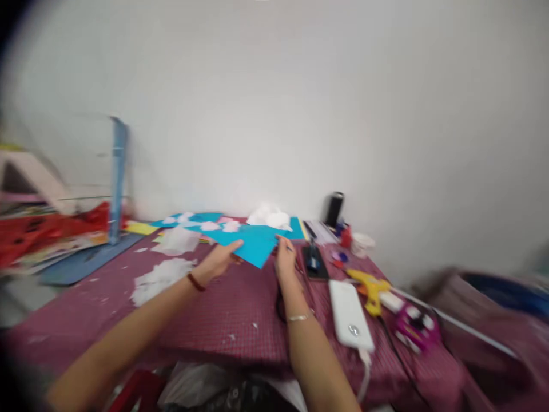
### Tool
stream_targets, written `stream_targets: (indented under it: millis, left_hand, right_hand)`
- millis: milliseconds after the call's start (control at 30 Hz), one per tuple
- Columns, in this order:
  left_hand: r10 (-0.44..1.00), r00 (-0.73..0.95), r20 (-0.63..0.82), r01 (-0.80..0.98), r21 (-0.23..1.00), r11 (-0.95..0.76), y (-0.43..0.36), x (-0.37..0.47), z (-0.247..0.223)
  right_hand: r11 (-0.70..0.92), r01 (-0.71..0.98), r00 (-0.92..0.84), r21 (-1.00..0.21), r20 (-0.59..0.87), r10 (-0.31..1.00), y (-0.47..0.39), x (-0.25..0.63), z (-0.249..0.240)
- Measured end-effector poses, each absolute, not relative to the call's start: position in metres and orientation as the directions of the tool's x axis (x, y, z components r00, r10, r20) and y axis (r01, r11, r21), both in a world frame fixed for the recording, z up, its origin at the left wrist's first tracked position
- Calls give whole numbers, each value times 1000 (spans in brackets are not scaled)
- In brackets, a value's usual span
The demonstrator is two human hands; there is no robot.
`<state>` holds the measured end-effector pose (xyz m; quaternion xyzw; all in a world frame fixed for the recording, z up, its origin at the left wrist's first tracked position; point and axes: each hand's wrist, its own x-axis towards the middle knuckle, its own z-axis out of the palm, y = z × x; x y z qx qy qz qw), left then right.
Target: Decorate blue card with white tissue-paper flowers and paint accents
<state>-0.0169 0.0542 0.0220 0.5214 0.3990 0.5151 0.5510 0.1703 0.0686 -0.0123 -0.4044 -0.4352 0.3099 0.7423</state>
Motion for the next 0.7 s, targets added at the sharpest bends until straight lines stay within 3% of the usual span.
stream_targets:
  millis: [133,233,433,533,700]
  left_hand:
    - [990,105,92,-26,996,-90,75,-31,42]
    - [991,38,131,77,988,-134,96,-51,75]
    - [888,-239,394,371,882,-292,163,-110,159]
    - [841,-355,407,340,895,-289,201,-135,177]
    - [868,-375,326,275,933,-232,251,-159,164]
  right_hand:
    - [517,-41,409,-855,458,789,72,168,-15]
    - [451,-123,400,-884,372,837,68,167,-20]
    - [444,-152,427,-883,346,835,63,173,-20]
    - [433,-108,456,-895,343,821,59,175,-21]
    - [328,-104,487,-939,240,840,56,180,-26]
